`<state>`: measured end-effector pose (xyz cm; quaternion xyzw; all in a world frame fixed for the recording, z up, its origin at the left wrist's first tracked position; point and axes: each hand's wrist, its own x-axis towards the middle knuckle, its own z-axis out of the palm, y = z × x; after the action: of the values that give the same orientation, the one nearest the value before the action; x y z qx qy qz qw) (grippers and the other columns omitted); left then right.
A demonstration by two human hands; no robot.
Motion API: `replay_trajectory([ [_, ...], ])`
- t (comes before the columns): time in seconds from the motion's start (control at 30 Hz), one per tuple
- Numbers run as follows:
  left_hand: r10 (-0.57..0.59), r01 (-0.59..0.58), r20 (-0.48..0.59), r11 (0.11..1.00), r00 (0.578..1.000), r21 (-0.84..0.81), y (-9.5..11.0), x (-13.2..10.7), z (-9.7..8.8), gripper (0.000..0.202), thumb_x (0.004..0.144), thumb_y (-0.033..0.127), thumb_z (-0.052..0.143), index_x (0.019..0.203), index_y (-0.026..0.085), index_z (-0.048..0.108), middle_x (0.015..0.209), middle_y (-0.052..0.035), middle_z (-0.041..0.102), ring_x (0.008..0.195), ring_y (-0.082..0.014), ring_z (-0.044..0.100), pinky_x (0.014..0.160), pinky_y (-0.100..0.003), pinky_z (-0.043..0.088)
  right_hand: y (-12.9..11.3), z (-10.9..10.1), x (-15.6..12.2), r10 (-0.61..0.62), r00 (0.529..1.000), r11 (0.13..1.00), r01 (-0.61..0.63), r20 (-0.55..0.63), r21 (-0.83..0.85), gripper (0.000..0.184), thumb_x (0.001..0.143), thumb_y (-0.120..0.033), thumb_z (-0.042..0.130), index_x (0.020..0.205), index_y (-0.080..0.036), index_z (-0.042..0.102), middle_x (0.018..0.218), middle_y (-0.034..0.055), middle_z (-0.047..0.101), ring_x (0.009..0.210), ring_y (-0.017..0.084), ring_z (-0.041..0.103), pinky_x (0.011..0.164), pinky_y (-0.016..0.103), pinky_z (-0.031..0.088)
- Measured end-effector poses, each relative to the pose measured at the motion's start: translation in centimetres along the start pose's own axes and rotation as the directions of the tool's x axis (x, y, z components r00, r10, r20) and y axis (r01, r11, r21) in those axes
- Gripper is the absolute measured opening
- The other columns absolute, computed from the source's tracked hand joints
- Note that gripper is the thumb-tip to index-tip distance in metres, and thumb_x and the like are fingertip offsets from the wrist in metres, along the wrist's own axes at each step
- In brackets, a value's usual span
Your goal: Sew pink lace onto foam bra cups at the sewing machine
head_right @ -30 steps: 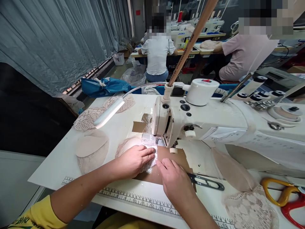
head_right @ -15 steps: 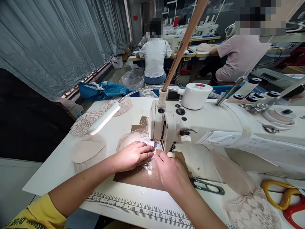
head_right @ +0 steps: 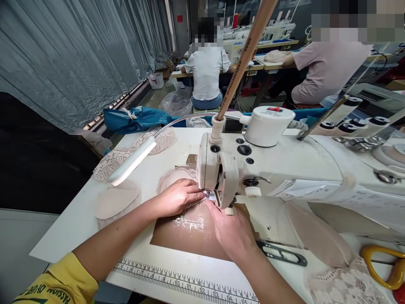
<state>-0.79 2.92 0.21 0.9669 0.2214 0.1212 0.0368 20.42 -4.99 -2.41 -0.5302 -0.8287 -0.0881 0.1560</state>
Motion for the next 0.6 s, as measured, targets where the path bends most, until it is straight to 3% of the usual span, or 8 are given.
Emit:
replay_trajectory([
  [0.17, -0.032, 0.032, 0.008, 0.999, 0.999, -0.003, -0.1, 0.1, 0.1, 0.034, 0.091, 0.017, 0.047, 0.123, 0.016, 0.058, 0.118, -0.0101, 0.063, 0.1, -0.022, 0.051, 0.085, -0.033, 0.043, 0.3, 0.3, -0.2, 0.047, 0.999, 0.996, -0.048, 0.006, 0.071, 0.044, 0.084, -0.008, 0.042, 0.116, -0.025, 0.068, 0.092, 0.0068, 0.072, 0.078, 0.016, 0.066, 0.066, 0.024, 0.051],
  [0.47, -0.066, 0.065, 0.021, 0.997, 0.998, 0.033, 0.1, 0.1, -0.1, 0.034, 0.089, 0.017, 0.048, 0.123, 0.017, 0.056, 0.124, -0.0107, 0.059, 0.115, -0.0247, 0.047, 0.092, -0.038, 0.04, 0.1, 0.0, 0.2, 0.088, 0.996, 0.99, -0.09, 0.026, 0.108, 0.04, 0.088, -0.014, 0.042, 0.113, -0.027, 0.07, 0.092, 0.0066, 0.073, 0.074, 0.016, 0.066, 0.06, 0.024, 0.049],
  [0.6, -0.15, 0.14, 0.081, 0.984, 0.985, 0.112, 0.9, -0.1, -1.0, 0.034, 0.087, 0.019, 0.05, 0.121, 0.015, 0.056, 0.126, -0.0125, 0.056, 0.104, -0.0248, 0.052, 0.083, -0.037, 0.044, 0.2, -0.2, 0.1, 0.092, 0.995, 0.991, -0.095, 0.037, 0.099, 0.039, 0.089, -0.016, 0.041, 0.113, -0.026, 0.07, 0.088, 0.0071, 0.072, 0.067, 0.016, 0.065, 0.057, 0.026, 0.047],
])
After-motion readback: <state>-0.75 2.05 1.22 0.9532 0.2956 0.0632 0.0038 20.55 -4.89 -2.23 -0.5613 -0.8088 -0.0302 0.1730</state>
